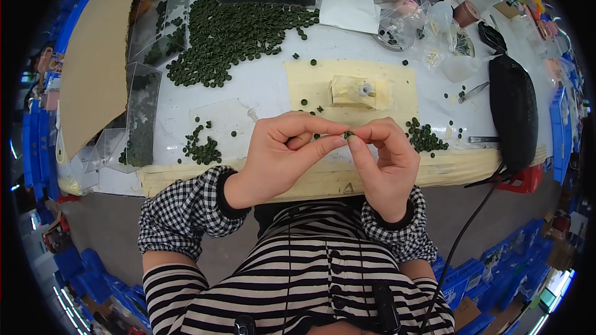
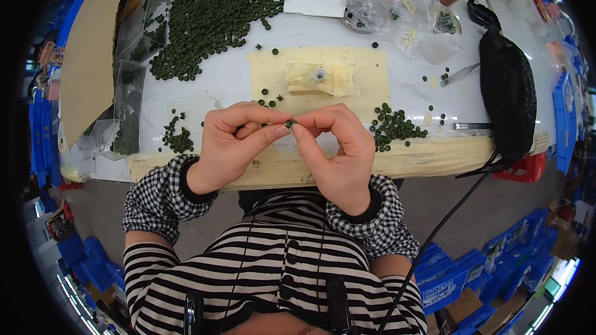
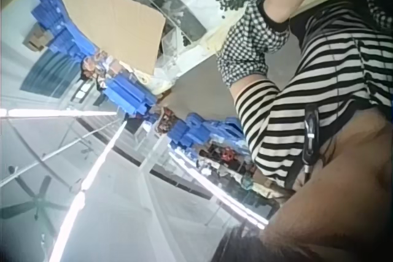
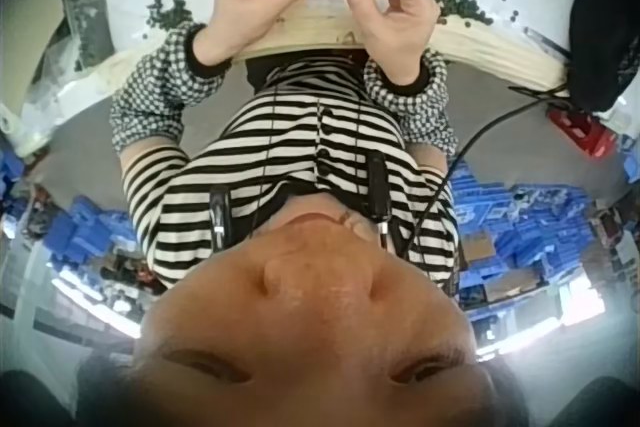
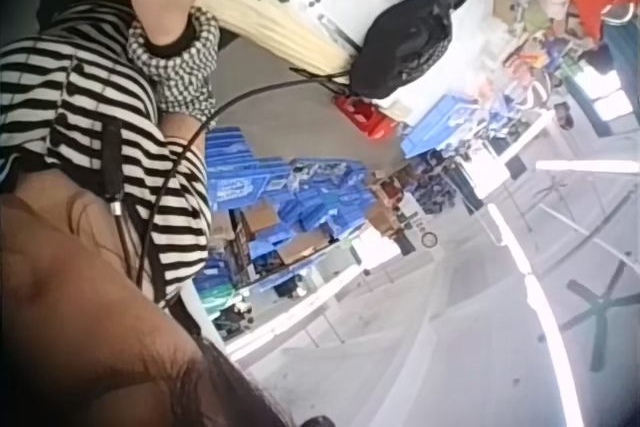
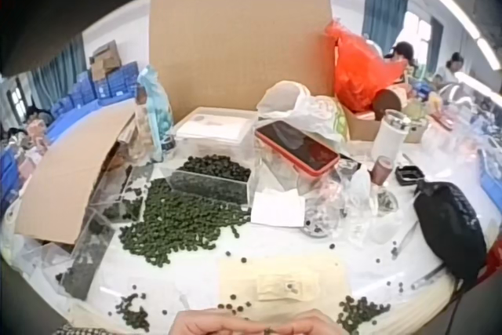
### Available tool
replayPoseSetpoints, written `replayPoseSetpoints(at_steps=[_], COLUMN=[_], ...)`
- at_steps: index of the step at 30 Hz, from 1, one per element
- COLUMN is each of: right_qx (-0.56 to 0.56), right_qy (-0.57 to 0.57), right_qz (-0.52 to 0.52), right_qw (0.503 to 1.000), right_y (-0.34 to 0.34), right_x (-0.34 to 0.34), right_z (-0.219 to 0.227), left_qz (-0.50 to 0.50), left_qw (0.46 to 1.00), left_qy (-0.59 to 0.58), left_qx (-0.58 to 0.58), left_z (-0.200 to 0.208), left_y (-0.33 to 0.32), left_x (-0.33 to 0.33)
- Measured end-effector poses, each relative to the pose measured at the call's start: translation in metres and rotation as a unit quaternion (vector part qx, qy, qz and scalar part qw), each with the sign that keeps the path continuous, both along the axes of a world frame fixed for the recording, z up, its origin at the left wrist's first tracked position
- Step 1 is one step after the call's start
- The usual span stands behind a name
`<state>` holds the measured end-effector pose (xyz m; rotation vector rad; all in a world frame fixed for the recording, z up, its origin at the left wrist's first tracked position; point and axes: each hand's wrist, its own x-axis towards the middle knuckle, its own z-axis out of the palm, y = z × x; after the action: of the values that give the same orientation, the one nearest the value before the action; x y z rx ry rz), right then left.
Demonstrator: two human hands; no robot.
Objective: Assembling small green plastic components onto a white base at a factory workbench.
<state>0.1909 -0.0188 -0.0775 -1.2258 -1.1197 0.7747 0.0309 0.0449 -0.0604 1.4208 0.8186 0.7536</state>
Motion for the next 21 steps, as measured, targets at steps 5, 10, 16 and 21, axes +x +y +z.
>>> replayPoseSetpoints(at_steps=[5, 10, 16, 21], right_qx=[-0.026, -0.042, 0.035, 0.079], right_qy=[0.056, 0.105, -0.062, -0.136], right_qz=[0.01, 0.022, -0.007, -0.008], right_qw=[0.998, 0.993, 0.997, 0.988], right_y=[-0.0029, -0.0041, -0.0027, -0.0009], right_x=[-0.0035, -0.0063, -0.0058, -0.0055], right_z=[0.0018, 0.0016, -0.0021, 0.0021], left_qz=[0.008, 0.025, 0.022, 0.022], left_qw=[1.0, 0.996, 0.993, 0.999], left_qy=[0.004, -0.026, -0.018, 0.024], left_qx=[-0.027, -0.08, -0.11, 0.014], left_z=[0.0006, -0.0032, -0.0013, -0.001], left_y=[-0.0003, 0.0018, 0.0044, 0.0035], left_x=[-0.0006, 0.0004, -0.0002, -0.0026])
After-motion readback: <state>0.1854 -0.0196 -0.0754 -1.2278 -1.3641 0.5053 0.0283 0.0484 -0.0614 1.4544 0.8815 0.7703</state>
